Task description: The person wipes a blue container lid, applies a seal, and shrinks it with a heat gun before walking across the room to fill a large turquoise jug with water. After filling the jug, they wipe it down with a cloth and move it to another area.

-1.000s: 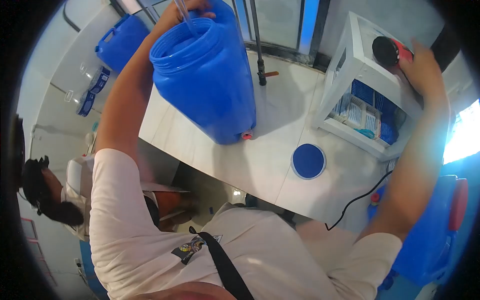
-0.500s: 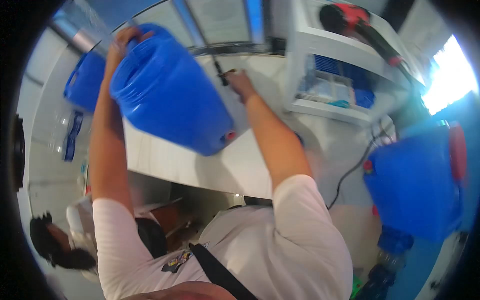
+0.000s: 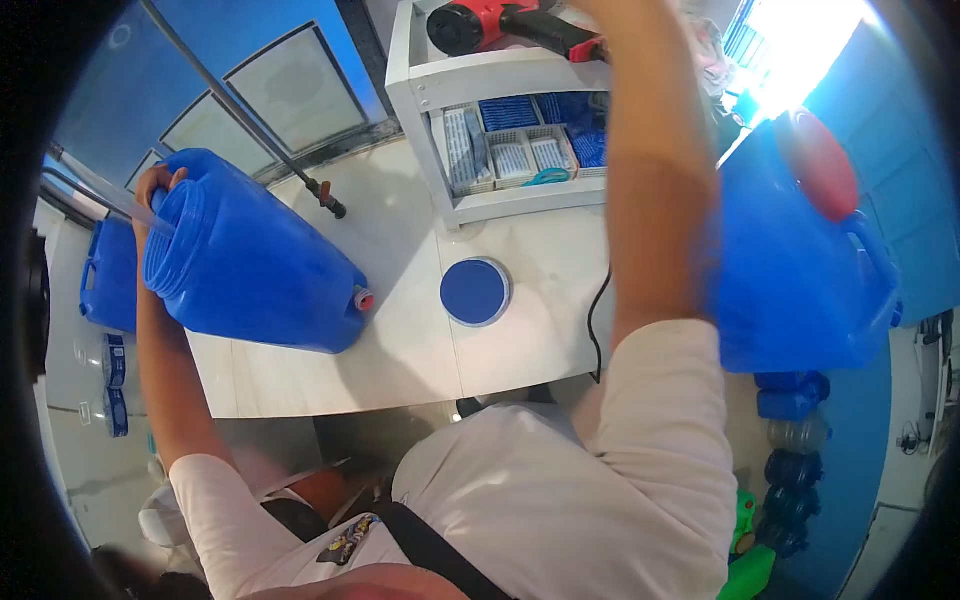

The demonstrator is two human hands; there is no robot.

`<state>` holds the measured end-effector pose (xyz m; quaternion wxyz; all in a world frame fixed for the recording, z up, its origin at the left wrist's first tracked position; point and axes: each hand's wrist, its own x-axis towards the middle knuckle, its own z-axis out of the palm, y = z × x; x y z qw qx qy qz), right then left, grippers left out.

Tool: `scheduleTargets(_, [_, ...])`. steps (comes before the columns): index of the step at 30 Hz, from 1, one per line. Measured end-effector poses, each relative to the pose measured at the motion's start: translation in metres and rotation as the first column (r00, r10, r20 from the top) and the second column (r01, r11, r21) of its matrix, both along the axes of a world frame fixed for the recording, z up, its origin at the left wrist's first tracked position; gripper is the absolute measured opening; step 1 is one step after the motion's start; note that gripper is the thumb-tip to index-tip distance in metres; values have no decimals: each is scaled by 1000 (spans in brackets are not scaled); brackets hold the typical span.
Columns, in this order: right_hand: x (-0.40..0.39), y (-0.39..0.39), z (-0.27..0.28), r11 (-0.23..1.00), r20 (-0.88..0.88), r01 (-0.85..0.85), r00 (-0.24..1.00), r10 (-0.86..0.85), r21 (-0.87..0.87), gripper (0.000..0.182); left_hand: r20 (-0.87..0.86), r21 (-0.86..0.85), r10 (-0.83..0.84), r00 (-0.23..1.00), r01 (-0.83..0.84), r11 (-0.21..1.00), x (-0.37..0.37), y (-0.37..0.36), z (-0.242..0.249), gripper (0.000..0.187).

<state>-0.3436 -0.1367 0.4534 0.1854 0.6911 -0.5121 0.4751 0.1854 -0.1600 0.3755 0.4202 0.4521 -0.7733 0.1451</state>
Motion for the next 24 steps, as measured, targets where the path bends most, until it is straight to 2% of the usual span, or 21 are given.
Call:
scheduleTargets(1, [-28,-12,9,976,-68,147,988,-138,161,25,-31,19,21,999,-21,1000,1,1,-1,36])
scheduleTargets(2, [-58,-40,10,896,-219,262,957,-191,360,27,-31,16,20,999,-20,1000,1,2,-3,36])
scheduleTargets(3, [-79,-59,5,761,-373,387,905,-205,521,29,-24,13,11,1000,-11,1000,0,2,-3,35])
scheduleTargets(4, [-85,-57,0,764,-372,387,905,-207,517,29,-18,8,3,1000,-3,1000,-1,2,-3,34])
scheduleTargets(6, [-93,-56,-14,617,-533,375,842,86,692,30,-3,5,-3,1000,3,1000,-1,4,2,33])
scheduleTargets(7, [-107,-83,-42,496,-345,276,937,51,823,32,15,11,-7,1000,7,1000,0,6,2,33])
scheduleTargets(8, [-117,-93,-48,500,-344,271,937,58,822,32,16,8,1,1000,-1,1000,0,5,3,33])
scheduleTargets(10, [-128,-105,-53,591,-502,310,843,192,745,29,63,-74,-43,997,47,996,4,-1,3,32])
scheduleTargets(11, [-131,-111,-54,608,-517,365,851,88,705,28,104,-110,-73,992,84,990,8,-7,1,31])
scheduleTargets(12, [-185,-142,-68,826,-691,337,717,86,453,30,150,-140,-92,984,113,984,18,-14,-2,31])
scheduleTargets(14, [-153,-124,-31,645,-302,109,933,197,756,44,168,-161,-5,986,33,986,33,-21,-7,31])
scheduleTargets(16, [-107,-68,-21,910,-91,-109,983,158,400,45,179,-34,10,984,-4,999,45,-28,-6,34])
scheduleTargets(17, [-84,-40,-16,970,-23,-173,984,179,170,48,150,23,21,988,-24,999,35,-15,-1,35])
scheduleTargets(18, [-34,-2,-14,939,173,-313,942,288,142,47,120,82,23,993,-33,996,25,-6,4,35])
scheduleTargets(19, [1,13,-24,925,182,-346,931,317,159,47,124,101,55,991,-68,993,27,-5,2,35])
scheduleTargets(21, [56,41,-56,872,275,-465,868,414,153,37,96,57,-97,991,91,994,32,-10,4,32])
scheduleTargets(23, [116,63,-91,727,473,-664,703,530,172,30,91,48,-111,990,107,993,34,-8,1,31])
scheduleTargets(24, [141,67,-116,568,634,-808,523,570,157,28,84,29,-138,987,136,990,32,-8,3,31])
